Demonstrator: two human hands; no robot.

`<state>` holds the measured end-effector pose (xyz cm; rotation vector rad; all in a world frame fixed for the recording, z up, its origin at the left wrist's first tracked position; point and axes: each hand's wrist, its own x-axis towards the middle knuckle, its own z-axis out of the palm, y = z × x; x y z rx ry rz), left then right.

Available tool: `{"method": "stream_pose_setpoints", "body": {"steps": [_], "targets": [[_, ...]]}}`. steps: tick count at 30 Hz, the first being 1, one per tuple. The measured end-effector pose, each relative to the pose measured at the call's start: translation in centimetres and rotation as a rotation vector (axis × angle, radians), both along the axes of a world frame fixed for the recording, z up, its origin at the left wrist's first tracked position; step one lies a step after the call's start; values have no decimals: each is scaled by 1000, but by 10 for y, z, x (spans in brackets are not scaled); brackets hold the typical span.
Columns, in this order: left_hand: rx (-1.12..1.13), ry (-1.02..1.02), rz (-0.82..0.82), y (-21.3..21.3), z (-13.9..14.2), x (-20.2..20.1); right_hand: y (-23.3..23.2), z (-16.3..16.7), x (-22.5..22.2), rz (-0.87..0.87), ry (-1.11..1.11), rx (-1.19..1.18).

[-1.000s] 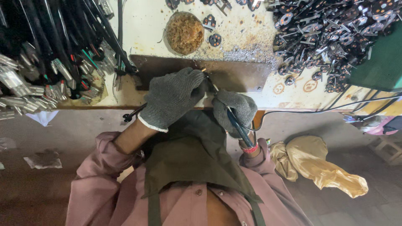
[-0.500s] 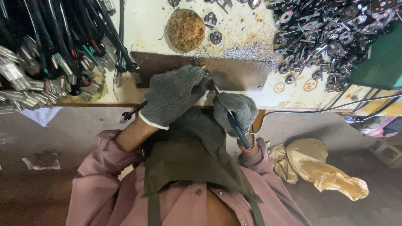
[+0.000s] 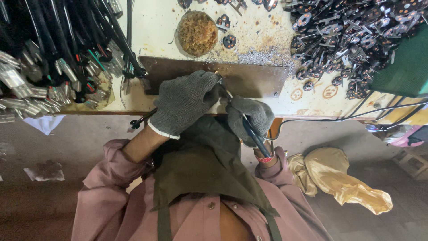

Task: The person, wearing gloves, solders wires onto small metal components at a workbench. They hold a component and wire in one hand while applying a soldering iron with the other, then set finished pieces aside and pick up the next component to repeat the process.

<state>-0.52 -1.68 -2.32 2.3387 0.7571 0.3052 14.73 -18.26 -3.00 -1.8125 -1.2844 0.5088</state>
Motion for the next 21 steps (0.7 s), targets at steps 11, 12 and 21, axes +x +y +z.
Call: {"method": "stream_pose_setpoints", "body": {"steps": [11, 12, 21], "targets": [[-33, 13, -18, 1, 2, -1, -1, 3, 1, 4, 20, -12], [-27, -3, -17, 1, 1, -1, -1, 3, 1, 2, 18, -11], [-57, 4, 1, 3, 3, 2, -6, 6, 7, -217, 327, -33]]}}
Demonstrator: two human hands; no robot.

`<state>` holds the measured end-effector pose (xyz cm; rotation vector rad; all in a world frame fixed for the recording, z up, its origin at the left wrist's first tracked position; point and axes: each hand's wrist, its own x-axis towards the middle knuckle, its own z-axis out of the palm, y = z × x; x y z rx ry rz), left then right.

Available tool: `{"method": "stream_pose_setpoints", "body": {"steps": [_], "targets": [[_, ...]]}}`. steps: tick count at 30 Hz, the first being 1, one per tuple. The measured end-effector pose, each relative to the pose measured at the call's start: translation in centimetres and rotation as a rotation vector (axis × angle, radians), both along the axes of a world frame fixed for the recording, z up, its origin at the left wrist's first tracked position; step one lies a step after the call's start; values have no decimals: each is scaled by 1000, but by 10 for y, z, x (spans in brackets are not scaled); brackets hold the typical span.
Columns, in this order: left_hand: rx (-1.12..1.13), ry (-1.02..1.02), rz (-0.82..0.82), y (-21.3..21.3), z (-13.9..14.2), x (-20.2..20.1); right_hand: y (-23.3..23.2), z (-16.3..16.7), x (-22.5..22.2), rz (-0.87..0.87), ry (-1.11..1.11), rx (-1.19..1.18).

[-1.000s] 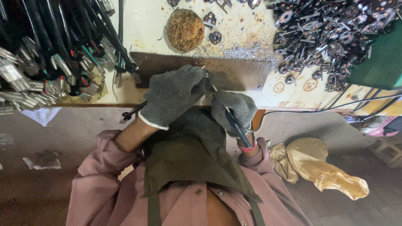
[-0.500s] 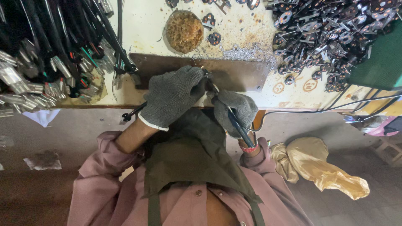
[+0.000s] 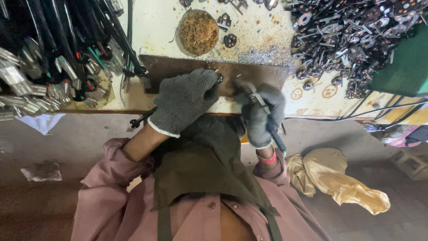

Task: The person, wearing gloves, solders wires onto small metal components at a workbench. They hold a component and wire in one hand while applying a soldering iron with the other, then set finished pieces aside and pick up the next component to repeat the process.

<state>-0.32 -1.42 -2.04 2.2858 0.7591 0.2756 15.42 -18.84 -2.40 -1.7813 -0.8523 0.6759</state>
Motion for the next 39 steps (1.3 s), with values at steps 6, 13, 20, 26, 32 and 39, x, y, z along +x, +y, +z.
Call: {"method": "stream_pose_setpoints", "body": {"steps": [6, 13, 20, 26, 32, 39], "targets": [[-14, -103, 23, 1, 2, -2, -4, 23, 0, -338, -34, 391], [6, 0, 2, 1, 8, 1, 5, 11, -7, -156, 73, 135], [-18, 19, -8, 0, 9, 3, -21, -9, 0, -257, 358, 61], [-99, 75, -55, -1, 7, 12, -27, -22, 0, -115, 19, 150], [-130, 46, -47, 1, 12, 13, -4, -38, -4, -101, -48, 77], [-132, 94, -79, 3, 11, 15, 36, -10, -11, -109, -312, -34]]}}
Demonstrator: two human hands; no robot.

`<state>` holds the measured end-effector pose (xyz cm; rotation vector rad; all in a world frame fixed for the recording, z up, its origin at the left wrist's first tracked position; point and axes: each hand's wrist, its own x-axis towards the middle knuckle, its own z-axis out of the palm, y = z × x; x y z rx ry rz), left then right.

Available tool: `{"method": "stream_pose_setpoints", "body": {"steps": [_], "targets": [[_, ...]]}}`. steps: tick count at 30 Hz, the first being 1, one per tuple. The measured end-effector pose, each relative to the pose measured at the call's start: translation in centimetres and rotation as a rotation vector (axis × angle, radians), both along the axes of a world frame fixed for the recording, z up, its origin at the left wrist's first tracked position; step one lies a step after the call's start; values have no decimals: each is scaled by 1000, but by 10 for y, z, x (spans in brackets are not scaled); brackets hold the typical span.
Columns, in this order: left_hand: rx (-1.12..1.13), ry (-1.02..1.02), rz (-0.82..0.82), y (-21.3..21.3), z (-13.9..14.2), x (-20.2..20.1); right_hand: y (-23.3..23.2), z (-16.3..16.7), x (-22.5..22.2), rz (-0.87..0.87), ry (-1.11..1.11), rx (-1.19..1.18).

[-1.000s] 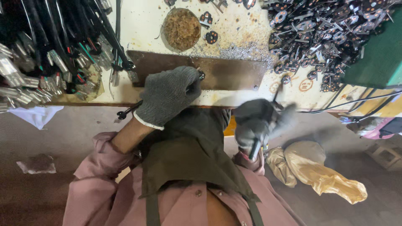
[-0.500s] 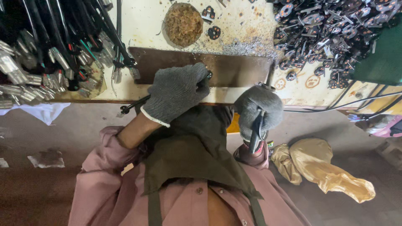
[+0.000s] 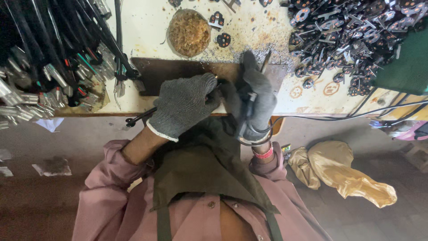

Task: The person, wearing gloves, solders wires onto small metal components at a workbench. They hold a component and wire in one hand while applying a soldering iron with the other, then set finished pieces aside and pick up the next component to repeat the process.

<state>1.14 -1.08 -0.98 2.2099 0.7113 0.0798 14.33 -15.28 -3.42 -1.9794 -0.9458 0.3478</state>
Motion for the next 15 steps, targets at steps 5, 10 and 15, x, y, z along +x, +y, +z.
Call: {"method": "stream_pose_setpoints", "body": {"steps": [5, 10, 15], "targets": [[12, -44, 3, 1, 1, 0, 22, 23, 5, 90, 405, 120], [17, -66, 50, -2, -3, -2, 21, 24, 13, 227, 1, -124], [-4, -11, 106, -7, -6, 0, 1, 22, -3, 10, 101, -87]]}}
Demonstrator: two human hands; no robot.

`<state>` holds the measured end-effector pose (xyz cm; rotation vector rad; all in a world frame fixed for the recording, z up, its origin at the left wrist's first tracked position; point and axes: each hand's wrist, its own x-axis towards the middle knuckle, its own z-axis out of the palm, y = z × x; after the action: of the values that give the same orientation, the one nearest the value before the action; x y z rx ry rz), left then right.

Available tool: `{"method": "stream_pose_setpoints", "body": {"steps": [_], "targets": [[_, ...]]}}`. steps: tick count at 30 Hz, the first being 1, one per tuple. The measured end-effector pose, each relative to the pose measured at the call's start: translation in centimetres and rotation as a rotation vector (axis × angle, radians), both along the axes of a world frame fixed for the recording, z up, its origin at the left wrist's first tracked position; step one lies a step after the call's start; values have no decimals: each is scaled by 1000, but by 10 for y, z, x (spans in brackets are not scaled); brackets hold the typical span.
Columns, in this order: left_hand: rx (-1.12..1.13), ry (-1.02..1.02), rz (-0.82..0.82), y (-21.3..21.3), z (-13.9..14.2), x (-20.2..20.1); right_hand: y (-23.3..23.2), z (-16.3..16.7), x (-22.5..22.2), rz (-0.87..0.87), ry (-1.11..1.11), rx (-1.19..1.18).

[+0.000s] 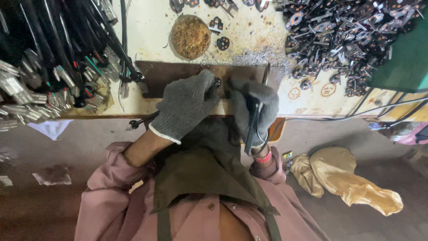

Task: The person, wearing gloves, solders wires onto small metal components at a workbench. They hold a component and wire in one hand while applying a soldering iron with the other, then set finished pieces aside and pick up the next component to repeat the process.

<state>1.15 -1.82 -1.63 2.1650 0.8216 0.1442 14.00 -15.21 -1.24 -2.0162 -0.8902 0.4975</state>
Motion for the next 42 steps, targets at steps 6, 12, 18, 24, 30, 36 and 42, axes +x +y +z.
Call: {"method": "stream_pose_setpoints", "body": {"steps": [6, 12, 18, 24, 30, 36, 42], "targets": [[-121, -102, 100, -3, -3, 1, -15, -19, -37, 197, -221, 148], [-51, -70, 98, -10, -3, -1, -20, -14, -36, 56, -1, 248], [-90, -40, 123, -7, 8, 2, -14, 0, -26, 5, 197, -104], [-206, -221, 35, 1, 31, -20, -5, 2, -11, 202, 51, -39], [-268, -256, 16, -4, 22, -32, -9, -8, -22, 37, 267, 32], [-458, -206, 114, -7, 15, -40, -16, -16, -21, 34, 87, 0], [-390, -209, 31, -1, 17, -37, -13, -12, -16, 138, 104, 95]]}}
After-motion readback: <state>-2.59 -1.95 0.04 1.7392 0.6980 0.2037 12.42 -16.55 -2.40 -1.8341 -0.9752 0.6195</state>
